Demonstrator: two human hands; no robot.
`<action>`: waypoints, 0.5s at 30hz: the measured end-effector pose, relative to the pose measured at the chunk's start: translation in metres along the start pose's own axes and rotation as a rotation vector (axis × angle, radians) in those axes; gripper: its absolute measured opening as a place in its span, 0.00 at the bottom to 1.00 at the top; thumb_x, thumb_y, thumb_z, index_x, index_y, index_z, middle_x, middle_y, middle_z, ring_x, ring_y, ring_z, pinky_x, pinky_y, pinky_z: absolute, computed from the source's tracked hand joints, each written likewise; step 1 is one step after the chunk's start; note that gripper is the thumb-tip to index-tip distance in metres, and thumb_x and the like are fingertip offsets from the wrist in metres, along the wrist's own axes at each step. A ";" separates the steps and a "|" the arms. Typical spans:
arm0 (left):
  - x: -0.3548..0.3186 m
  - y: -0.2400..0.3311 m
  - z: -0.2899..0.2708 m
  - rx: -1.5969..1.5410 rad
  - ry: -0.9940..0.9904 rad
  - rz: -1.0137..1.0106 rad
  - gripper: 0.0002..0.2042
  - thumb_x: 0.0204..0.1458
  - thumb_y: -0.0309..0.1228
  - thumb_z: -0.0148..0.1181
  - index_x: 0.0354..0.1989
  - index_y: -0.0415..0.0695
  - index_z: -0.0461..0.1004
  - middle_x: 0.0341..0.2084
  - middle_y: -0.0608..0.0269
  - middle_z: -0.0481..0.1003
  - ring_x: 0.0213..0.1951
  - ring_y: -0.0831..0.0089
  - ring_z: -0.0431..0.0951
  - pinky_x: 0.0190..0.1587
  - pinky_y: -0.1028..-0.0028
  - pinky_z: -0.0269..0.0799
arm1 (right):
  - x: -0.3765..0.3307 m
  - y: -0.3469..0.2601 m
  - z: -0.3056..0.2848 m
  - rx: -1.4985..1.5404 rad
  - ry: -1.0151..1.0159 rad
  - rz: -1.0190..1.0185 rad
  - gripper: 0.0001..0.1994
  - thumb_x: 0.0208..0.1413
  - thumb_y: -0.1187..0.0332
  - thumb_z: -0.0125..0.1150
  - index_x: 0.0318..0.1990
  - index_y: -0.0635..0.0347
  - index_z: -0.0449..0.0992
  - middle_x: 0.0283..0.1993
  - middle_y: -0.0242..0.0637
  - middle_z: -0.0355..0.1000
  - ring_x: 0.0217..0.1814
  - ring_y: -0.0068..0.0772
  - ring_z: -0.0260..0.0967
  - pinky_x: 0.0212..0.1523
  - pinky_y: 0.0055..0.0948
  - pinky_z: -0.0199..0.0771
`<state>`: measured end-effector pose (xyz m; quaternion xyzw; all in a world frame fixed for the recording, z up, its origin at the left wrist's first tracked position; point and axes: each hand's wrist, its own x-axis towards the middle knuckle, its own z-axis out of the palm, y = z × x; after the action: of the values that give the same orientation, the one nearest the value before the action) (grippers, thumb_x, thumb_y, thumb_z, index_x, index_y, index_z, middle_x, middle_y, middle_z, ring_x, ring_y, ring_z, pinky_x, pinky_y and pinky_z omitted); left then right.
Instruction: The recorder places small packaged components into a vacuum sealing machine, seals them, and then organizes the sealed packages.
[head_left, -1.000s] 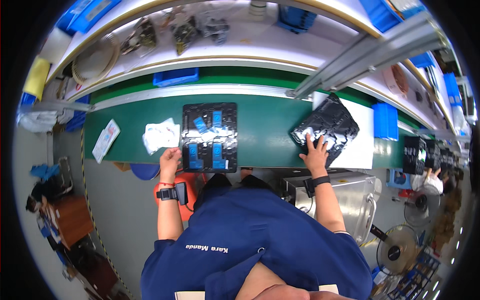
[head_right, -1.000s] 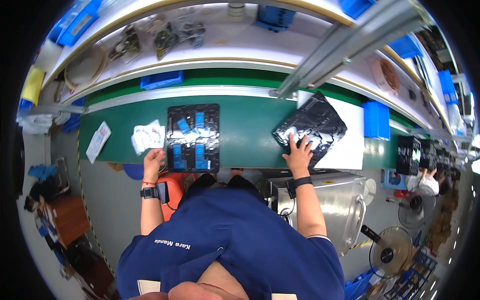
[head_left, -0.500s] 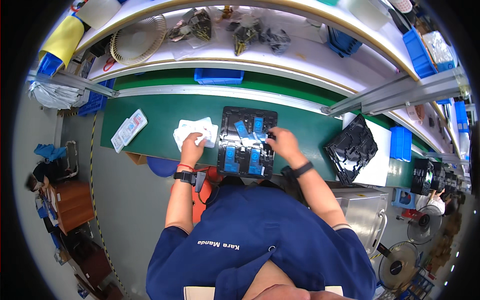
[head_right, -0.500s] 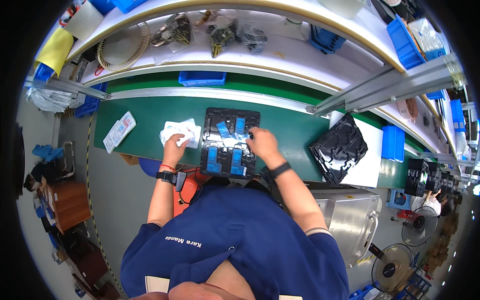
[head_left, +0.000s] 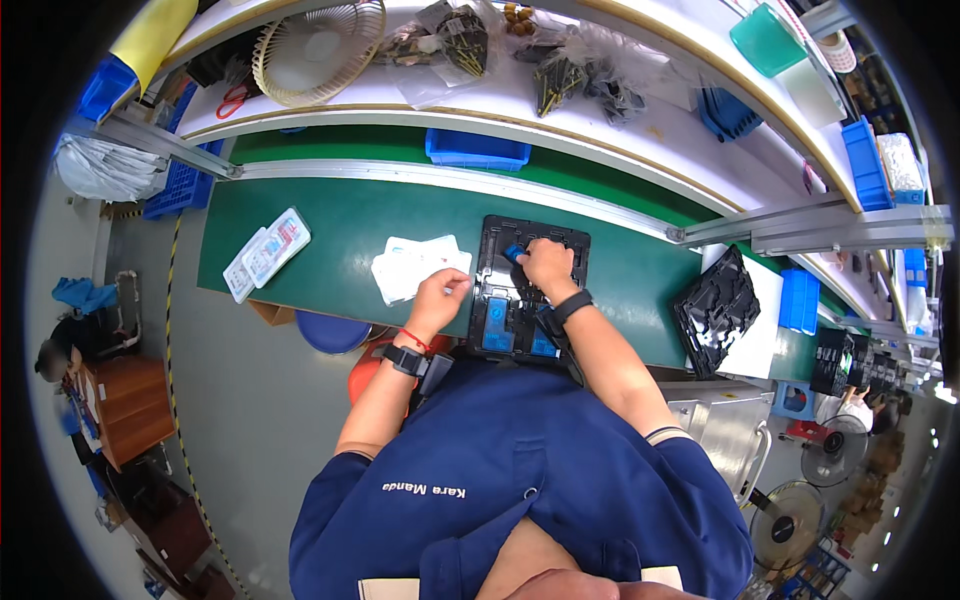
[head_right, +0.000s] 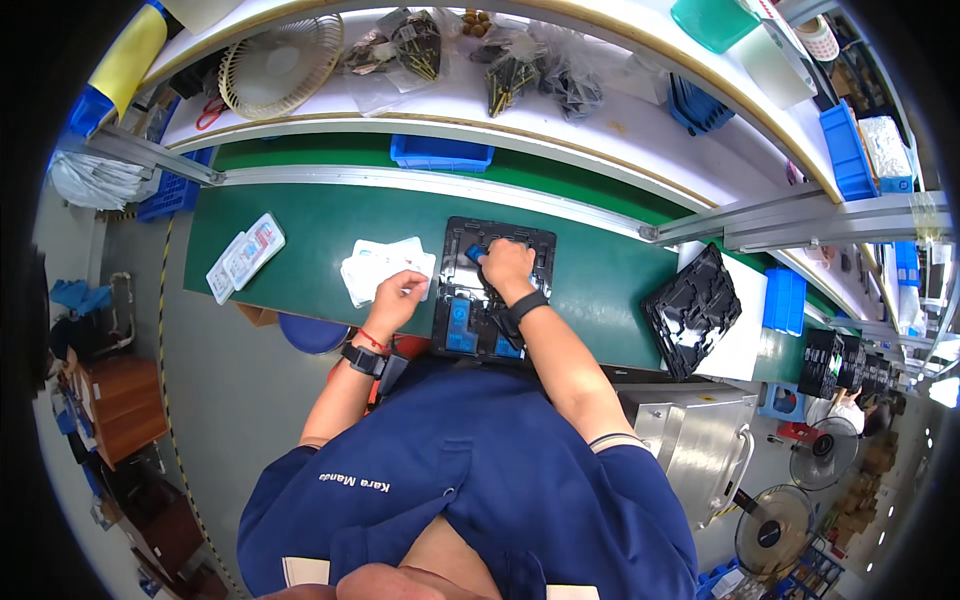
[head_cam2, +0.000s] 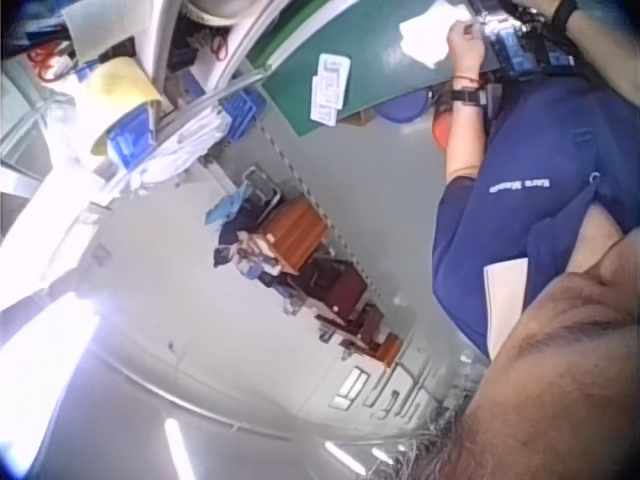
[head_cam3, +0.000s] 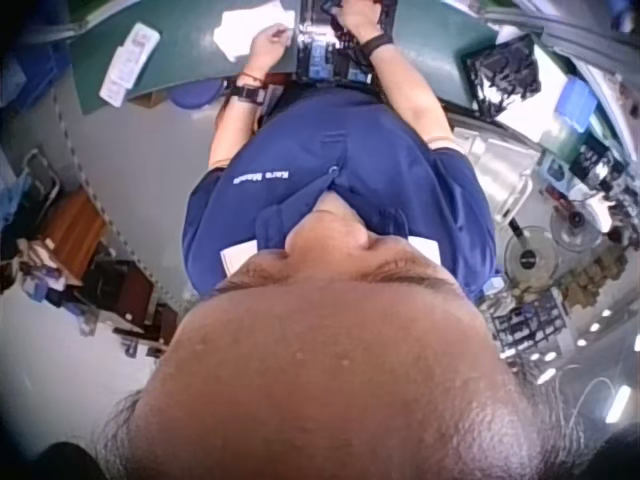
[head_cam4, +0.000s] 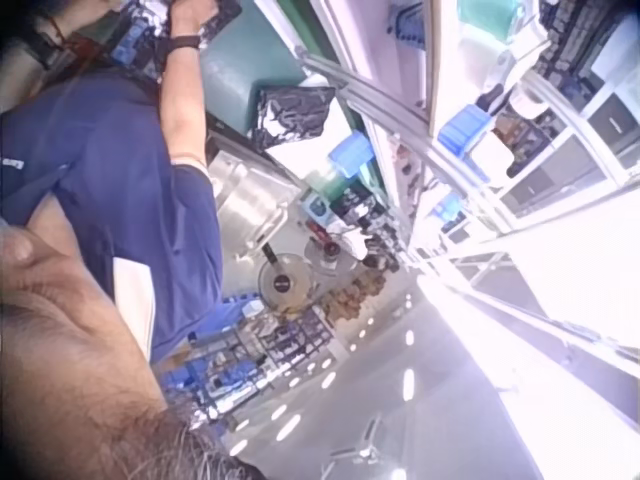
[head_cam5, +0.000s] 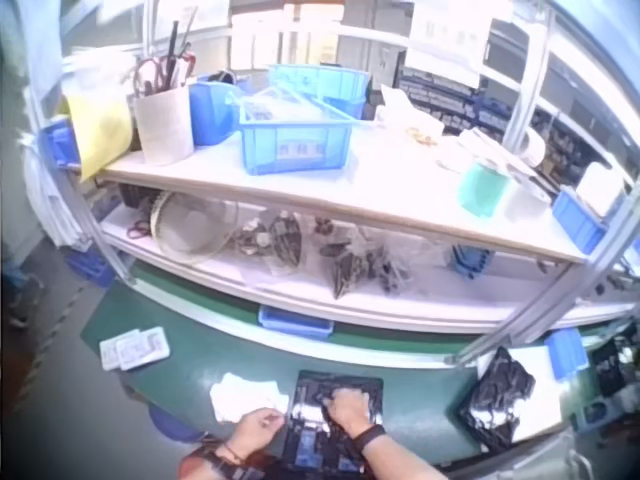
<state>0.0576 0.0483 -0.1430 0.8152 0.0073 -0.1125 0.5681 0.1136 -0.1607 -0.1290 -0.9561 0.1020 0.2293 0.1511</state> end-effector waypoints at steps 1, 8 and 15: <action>0.000 0.005 0.008 -0.064 -0.063 0.015 0.10 0.46 0.27 0.60 0.37 0.38 0.73 0.29 0.58 0.76 0.31 0.72 0.76 0.37 0.74 0.71 | -0.006 0.003 -0.004 0.040 0.143 -0.081 0.14 0.41 0.61 0.66 0.30 0.63 0.78 0.27 0.41 0.74 0.35 0.33 0.72 0.42 0.36 0.66; -0.017 0.084 0.030 -0.720 -0.458 -0.184 0.15 0.54 0.26 0.53 0.49 0.37 0.64 0.35 0.61 0.73 0.37 0.70 0.77 0.36 0.77 0.74 | -0.077 -0.004 -0.073 0.986 -0.123 -0.343 0.09 0.49 0.69 0.61 0.30 0.68 0.75 0.25 0.34 0.74 0.25 0.17 0.66 0.26 0.21 0.66; -0.027 0.129 0.016 -0.750 -0.375 -0.014 0.11 0.55 0.26 0.50 0.45 0.38 0.67 0.39 0.57 0.74 0.37 0.71 0.77 0.33 0.77 0.75 | -0.131 0.017 -0.103 0.776 0.490 -0.486 0.06 0.44 0.70 0.64 0.31 0.59 0.77 0.27 0.32 0.73 0.34 0.29 0.68 0.39 0.28 0.66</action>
<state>0.0465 -0.0088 -0.0239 0.5173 -0.0500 -0.2523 0.8162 0.0368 -0.1951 0.0162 -0.8514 -0.0130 -0.0978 0.5151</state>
